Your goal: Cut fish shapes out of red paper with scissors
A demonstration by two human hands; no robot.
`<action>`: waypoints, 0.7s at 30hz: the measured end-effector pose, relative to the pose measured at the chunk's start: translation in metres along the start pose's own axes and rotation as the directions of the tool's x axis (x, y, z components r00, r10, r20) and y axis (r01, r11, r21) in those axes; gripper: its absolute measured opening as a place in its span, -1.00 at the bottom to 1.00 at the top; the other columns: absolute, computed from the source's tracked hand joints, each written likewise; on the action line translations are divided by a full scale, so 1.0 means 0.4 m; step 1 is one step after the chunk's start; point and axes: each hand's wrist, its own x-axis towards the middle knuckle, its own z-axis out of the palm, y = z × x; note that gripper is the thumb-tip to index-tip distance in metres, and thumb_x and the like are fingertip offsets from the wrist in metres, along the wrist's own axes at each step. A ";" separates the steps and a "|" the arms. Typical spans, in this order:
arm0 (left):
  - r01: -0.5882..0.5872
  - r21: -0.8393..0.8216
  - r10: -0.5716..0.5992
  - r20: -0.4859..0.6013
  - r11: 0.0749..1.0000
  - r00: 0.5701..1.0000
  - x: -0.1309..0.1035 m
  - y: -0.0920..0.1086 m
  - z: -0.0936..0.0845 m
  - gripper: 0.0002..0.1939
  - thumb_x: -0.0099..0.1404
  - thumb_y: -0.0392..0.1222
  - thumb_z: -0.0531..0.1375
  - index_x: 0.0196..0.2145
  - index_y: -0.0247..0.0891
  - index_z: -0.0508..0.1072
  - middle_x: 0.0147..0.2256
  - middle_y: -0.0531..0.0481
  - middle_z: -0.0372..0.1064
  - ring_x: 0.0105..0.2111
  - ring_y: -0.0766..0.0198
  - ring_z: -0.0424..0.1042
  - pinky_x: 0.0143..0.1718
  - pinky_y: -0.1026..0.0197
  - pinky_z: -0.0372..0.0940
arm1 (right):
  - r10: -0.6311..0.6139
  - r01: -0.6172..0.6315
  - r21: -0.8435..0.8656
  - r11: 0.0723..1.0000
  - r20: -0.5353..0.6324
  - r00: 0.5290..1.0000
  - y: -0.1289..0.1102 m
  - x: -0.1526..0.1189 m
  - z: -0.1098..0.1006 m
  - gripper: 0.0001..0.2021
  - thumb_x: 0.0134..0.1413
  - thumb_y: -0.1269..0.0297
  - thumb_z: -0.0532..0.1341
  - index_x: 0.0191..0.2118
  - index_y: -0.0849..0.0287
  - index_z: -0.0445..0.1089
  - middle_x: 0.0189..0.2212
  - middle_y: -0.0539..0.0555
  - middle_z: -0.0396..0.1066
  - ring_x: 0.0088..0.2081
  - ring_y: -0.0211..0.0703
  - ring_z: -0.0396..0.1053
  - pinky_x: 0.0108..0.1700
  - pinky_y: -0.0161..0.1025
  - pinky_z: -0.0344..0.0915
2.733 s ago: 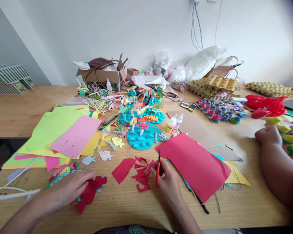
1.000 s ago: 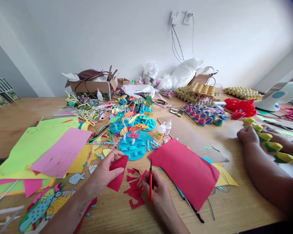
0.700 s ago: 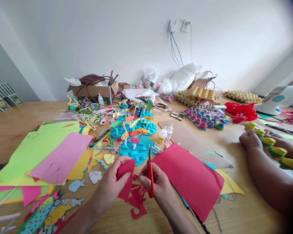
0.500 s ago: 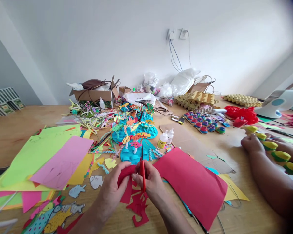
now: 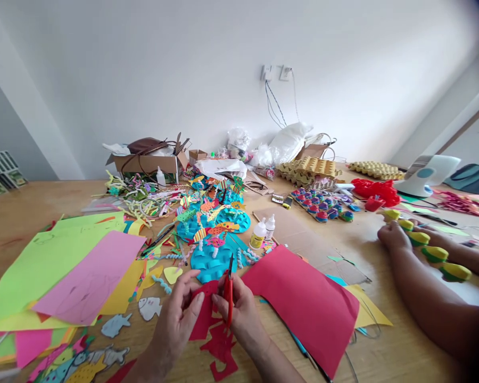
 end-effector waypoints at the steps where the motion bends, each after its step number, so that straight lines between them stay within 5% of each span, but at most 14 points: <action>1: -0.009 -0.002 0.009 -0.013 1.000 1.000 -0.001 -0.003 -0.001 -0.75 0.29 -0.15 0.01 -0.07 -0.19 0.23 -0.41 0.03 0.46 -0.41 0.23 0.49 -0.37 0.25 0.40 | -0.003 0.003 -0.006 1.000 0.003 1.000 -0.001 -0.002 0.001 -0.80 -0.11 0.23 0.27 -0.46 0.16 0.21 -0.58 -0.10 0.17 -0.54 -0.30 0.14 -0.49 -0.38 0.17; 12: -0.121 0.197 0.129 -0.033 0.973 0.991 -0.013 -0.019 -0.001 -0.79 0.27 -0.21 0.03 -0.12 -0.19 0.26 -0.32 -0.08 0.53 -0.38 0.19 0.54 -0.36 0.24 0.43 | -0.095 0.088 -0.180 0.980 -0.032 0.995 0.002 -0.004 0.002 -0.87 -0.10 0.28 0.19 -0.48 0.15 0.19 -0.59 -0.09 0.16 -0.53 -0.28 0.13 -0.50 -0.38 0.16; 21: -0.400 0.525 0.449 0.036 0.751 0.893 -0.020 -0.033 -0.002 -0.73 0.27 -0.35 0.02 -0.07 -0.18 0.21 -0.25 -0.13 0.54 -0.31 0.21 0.55 -0.28 0.29 0.42 | -0.147 0.136 -0.252 0.958 -0.022 0.989 0.001 -0.003 0.012 -0.87 -0.09 0.29 0.15 -0.50 0.13 0.15 -0.59 -0.08 0.16 -0.53 -0.27 0.14 -0.45 -0.36 0.19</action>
